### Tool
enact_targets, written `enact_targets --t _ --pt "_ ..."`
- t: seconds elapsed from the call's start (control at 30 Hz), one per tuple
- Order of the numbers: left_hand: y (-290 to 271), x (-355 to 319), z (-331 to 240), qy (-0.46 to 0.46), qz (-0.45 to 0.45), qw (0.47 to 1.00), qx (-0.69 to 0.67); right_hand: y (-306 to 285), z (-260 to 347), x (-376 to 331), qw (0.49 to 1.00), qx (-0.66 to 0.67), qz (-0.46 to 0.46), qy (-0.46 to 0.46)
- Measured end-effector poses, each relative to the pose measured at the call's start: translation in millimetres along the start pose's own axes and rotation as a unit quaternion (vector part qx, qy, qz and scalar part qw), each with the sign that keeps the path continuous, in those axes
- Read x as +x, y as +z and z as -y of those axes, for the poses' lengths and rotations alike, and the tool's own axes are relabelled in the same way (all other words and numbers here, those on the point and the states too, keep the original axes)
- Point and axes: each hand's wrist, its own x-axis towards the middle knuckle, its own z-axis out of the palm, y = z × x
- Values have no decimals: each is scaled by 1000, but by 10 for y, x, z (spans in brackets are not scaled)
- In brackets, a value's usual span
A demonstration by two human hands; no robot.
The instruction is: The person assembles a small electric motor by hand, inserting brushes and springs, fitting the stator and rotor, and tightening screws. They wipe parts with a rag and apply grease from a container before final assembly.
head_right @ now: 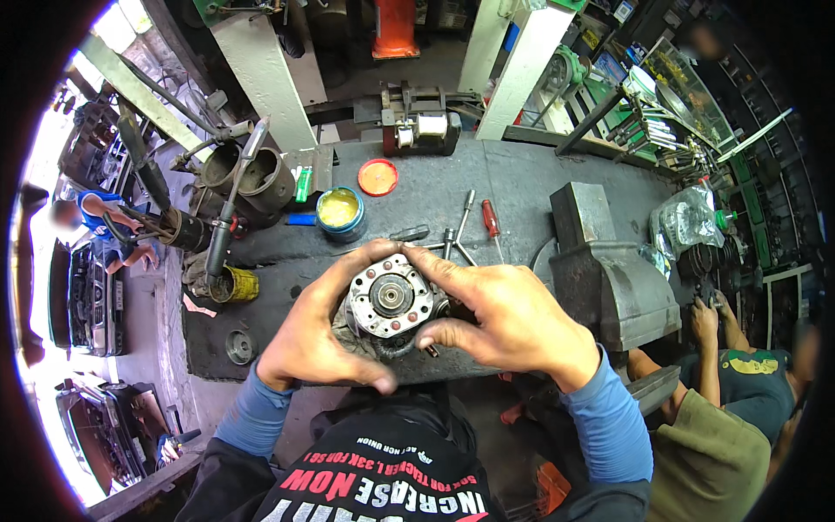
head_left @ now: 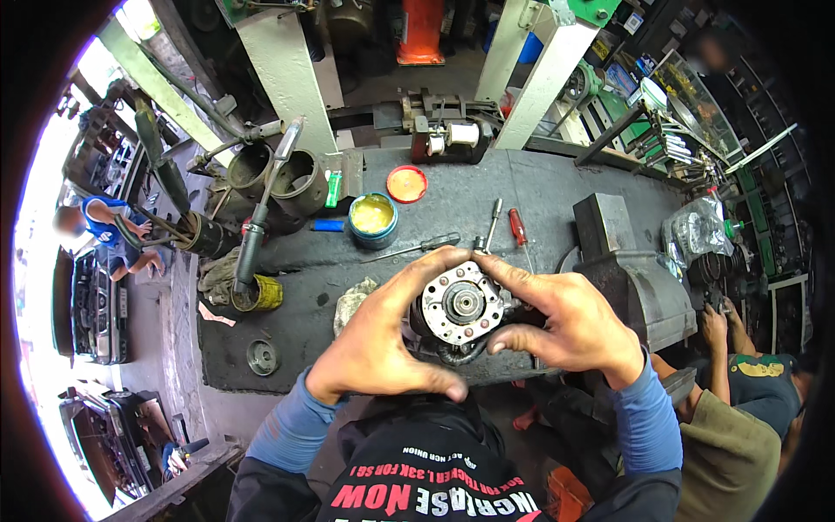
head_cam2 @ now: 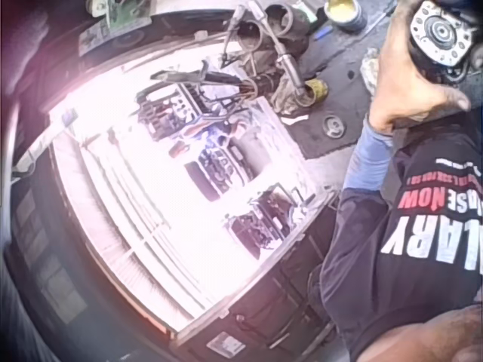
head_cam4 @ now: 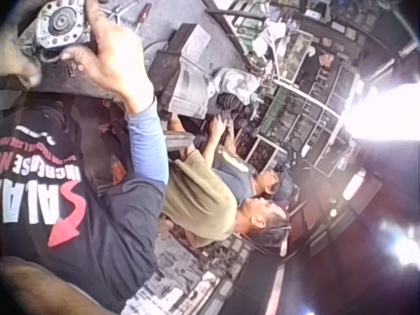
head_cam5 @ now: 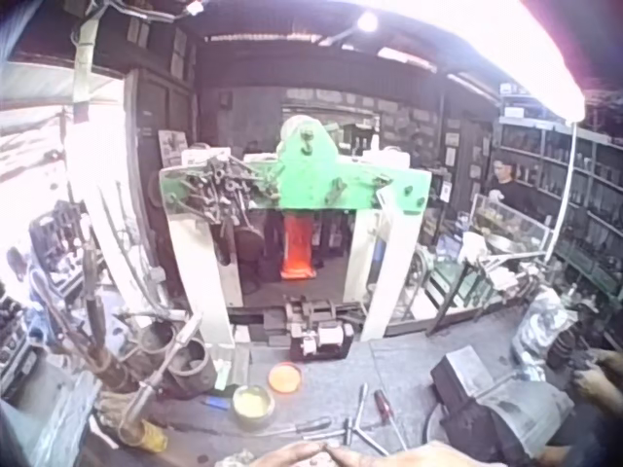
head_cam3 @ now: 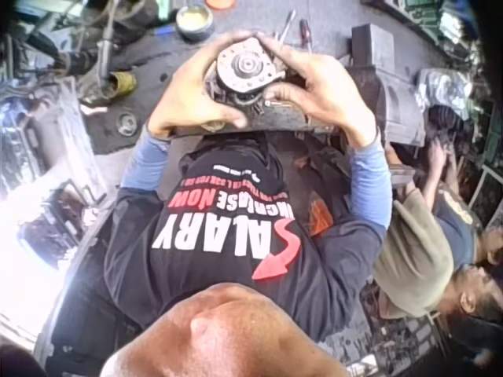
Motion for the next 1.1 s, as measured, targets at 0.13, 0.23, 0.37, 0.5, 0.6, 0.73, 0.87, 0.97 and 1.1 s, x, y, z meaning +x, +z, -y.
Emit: enact_targets --t 0.13,0.23,0.37,0.5,0.6,0.73,0.87,0.97,1.1 --pt "88 -53 114 -66 -32 992 -105 -16 10 59 999 47 16 11" --pt "106 -51 196 -32 -27 998 -49 37 3 19 998 54 -17 20" --pt "145 -94 265 -21 -39 998 -51 74 9 7 999 37 -29 3" --pt "190 -82 215 -33 -61 996 -53 35 79 -4 999 12 -19 31" --pt "236 -79 173 -68 -70 990 -97 62 67 -29 999 -25 -35 14" --pt "248 -51 234 -43 -80 992 -91 19 176 -43 995 -71 -6 69" --pt "219 19 231 -9 -72 995 -70 56 197 -70 992 -95 -24 80" --pt "221 -19 247 -16 -64 991 -116 57 247 -128 983 -140 -111 35" --pt "63 -267 321 14 -113 992 -49 -138 594 -408 938 -35 -334 85"
